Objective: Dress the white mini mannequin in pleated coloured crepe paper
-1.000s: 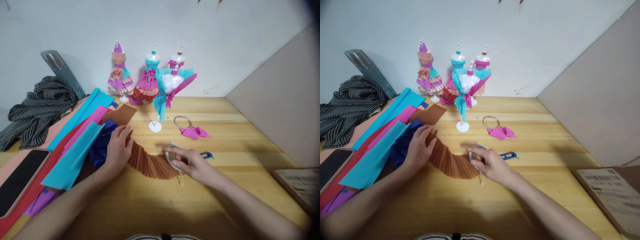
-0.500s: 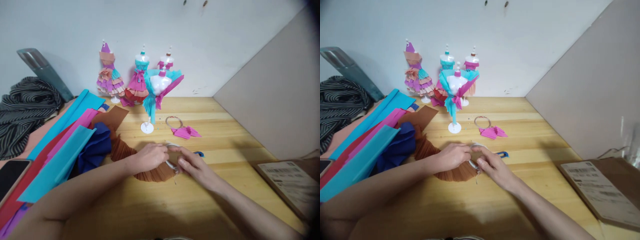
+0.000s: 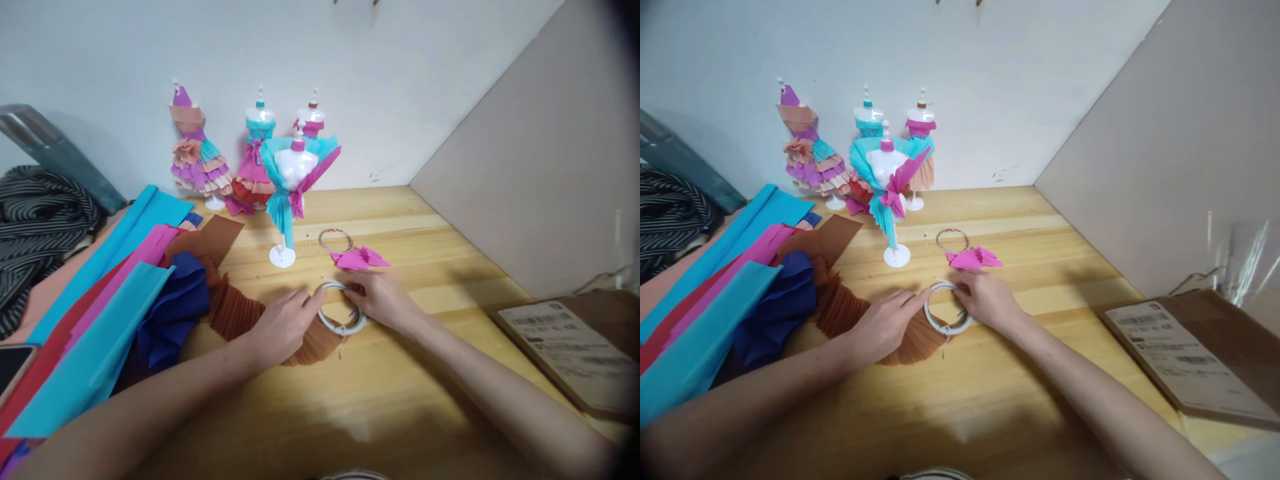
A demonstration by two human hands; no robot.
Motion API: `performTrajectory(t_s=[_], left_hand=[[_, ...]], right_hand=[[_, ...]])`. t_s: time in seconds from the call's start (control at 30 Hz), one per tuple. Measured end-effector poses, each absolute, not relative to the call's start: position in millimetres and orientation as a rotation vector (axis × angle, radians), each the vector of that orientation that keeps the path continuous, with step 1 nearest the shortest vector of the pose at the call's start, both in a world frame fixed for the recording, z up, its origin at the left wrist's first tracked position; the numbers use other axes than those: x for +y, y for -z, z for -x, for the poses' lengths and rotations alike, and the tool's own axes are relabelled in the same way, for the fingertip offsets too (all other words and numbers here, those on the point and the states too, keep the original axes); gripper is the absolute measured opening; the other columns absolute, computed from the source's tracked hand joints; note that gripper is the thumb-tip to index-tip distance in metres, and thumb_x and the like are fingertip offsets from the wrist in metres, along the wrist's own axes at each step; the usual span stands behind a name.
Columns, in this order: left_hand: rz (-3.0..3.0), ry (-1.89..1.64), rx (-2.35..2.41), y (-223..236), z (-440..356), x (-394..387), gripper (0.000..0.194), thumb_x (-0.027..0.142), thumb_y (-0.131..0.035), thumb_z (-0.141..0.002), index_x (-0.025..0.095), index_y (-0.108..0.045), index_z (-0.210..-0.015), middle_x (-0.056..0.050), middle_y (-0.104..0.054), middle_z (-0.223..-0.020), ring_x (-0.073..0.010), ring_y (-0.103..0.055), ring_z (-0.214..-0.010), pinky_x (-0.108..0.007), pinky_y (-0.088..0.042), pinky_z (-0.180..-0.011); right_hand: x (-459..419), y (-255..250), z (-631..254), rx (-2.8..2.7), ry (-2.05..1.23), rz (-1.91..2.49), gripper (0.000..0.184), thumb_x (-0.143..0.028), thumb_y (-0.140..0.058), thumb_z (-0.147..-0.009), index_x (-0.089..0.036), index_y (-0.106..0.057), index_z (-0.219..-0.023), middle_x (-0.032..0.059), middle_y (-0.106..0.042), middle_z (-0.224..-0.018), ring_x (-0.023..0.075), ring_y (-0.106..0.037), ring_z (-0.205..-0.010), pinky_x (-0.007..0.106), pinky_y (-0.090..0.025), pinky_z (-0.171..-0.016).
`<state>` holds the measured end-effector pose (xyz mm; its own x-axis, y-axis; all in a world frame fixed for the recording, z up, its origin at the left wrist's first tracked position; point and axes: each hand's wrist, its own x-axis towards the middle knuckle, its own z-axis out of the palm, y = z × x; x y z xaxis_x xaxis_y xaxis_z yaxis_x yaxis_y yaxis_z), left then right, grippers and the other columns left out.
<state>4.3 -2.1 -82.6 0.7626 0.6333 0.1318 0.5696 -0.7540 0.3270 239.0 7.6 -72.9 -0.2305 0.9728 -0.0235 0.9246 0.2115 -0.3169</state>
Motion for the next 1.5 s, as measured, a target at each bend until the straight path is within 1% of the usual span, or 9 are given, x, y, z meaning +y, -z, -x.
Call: performTrajectory(t_s=[0.17, 0.27, 0.53, 0.7, 0.87, 1.03, 1.17, 1.3, 1.5], left_hand=[[-2.769, -0.218, 0.823, 85, 5, -10, 0.022, 0.006, -0.044, -0.087, 0.012, -0.061, -0.099, -0.01, -0.062, -0.093, -0.0226, -0.054, -0.09, -0.034, -0.048, -0.079], [-2.791, -0.13, 0.81, 81, 5, -9, 0.022, 0.01, -0.043, -0.089, 0.014, -0.062, -0.08, -0.008, -0.061, -0.084, -0.0211, -0.052, -0.083, -0.033, -0.047, -0.073], [-2.734, -0.502, 0.735, 79, 23, -7, 0.03, 0.012, -0.043, -0.091, 0.011, -0.058, -0.117, -0.01, -0.067, -0.102, -0.0196, -0.059, -0.092, -0.031, -0.051, -0.084], [-2.606, -0.758, 1.139, 60, 71, -7, 0.027, 0.015, -0.043, -0.092, 0.016, -0.063, -0.11, -0.01, -0.067, -0.113, -0.019, -0.063, -0.103, -0.03, -0.052, -0.089], [-2.483, -0.398, 1.719, 48, 94, -2, 0.022, 0.02, -0.045, -0.091, 0.015, -0.065, -0.098, -0.012, -0.069, -0.104, -0.0249, -0.064, -0.098, -0.039, -0.051, -0.088], [-2.365, 0.067, 2.035, 49, 85, -2, 0.025, 0.03, -0.046, -0.092, 0.01, -0.059, -0.099, -0.017, -0.067, -0.097, -0.028, -0.064, -0.091, -0.037, -0.05, -0.078], [-2.223, 0.003, 2.041, 52, 85, 2, 0.03, 0.03, -0.056, -0.087, 0.012, -0.054, -0.112, -0.015, -0.067, -0.105, -0.0283, -0.064, -0.097, -0.035, -0.048, -0.077], [-2.041, -0.115, 1.948, 55, 87, 5, 0.027, 0.032, -0.063, -0.082, 0.015, -0.057, -0.103, -0.013, -0.069, -0.102, -0.0293, -0.064, -0.1, -0.035, -0.046, -0.078], [-2.083, -0.059, 1.874, 58, 77, 2, 0.033, 0.039, -0.066, -0.078, 0.016, -0.055, -0.099, -0.013, -0.068, -0.098, -0.0311, -0.065, -0.094, -0.035, -0.044, -0.072]], right_hand=[[5, 75, -260, -2.301, -0.353, 1.825, 0.016, -0.019, -0.052, -0.083, -0.017, -0.066, -0.076, 0.0069, -0.068, -0.077, 0.0176, -0.06, -0.065, 0.026, -0.04, -0.06], [3, 76, -278, -2.307, -0.303, 1.828, 0.018, -0.021, -0.05, -0.086, -0.018, -0.068, -0.085, 0.0077, -0.069, -0.087, 0.0185, -0.062, -0.071, 0.027, -0.042, -0.063], [4, 86, -338, -2.251, -0.044, 1.92, 0.029, -0.03, -0.048, -0.089, -0.022, -0.071, -0.105, 0.0076, -0.066, -0.084, 0.0199, -0.061, -0.066, 0.029, -0.04, -0.055], [-11, 65, -325, -2.06, -0.036, 1.715, 0.03, -0.043, -0.051, -0.088, -0.019, -0.068, -0.097, 0.0115, -0.066, -0.094, 0.0173, -0.056, -0.058, 0.032, -0.043, -0.058], [-32, 57, -245, -2.203, -0.511, 1.56, 0.027, -0.04, -0.047, -0.091, -0.021, -0.064, -0.083, 0.0071, -0.066, -0.075, 0.0183, -0.059, -0.061, 0.03, -0.043, -0.056], [-39, 74, -187, -2.476, -0.392, 1.758, 0.015, -0.03, -0.051, -0.086, -0.018, -0.06, -0.085, 0.0097, -0.067, -0.086, 0.0224, -0.063, -0.069, 0.03, -0.037, -0.055], [-38, 78, -179, -2.429, -0.517, 1.723, 0.01, -0.022, -0.049, -0.083, -0.02, -0.055, -0.075, 0.0063, -0.067, -0.079, 0.0208, -0.062, -0.066, 0.029, -0.035, -0.056], [-41, 74, -174, -2.287, -0.645, 1.711, 0.017, -0.034, -0.05, -0.085, -0.02, -0.055, -0.076, 0.0035, -0.065, -0.068, 0.0184, -0.058, -0.059, 0.028, -0.035, -0.055], [-43, 72, -147, -2.441, -0.495, 1.745, 0.017, -0.037, -0.059, -0.081, -0.02, -0.058, -0.085, 0.0077, -0.069, -0.08, 0.0217, -0.062, -0.069, 0.028, -0.031, -0.055]])
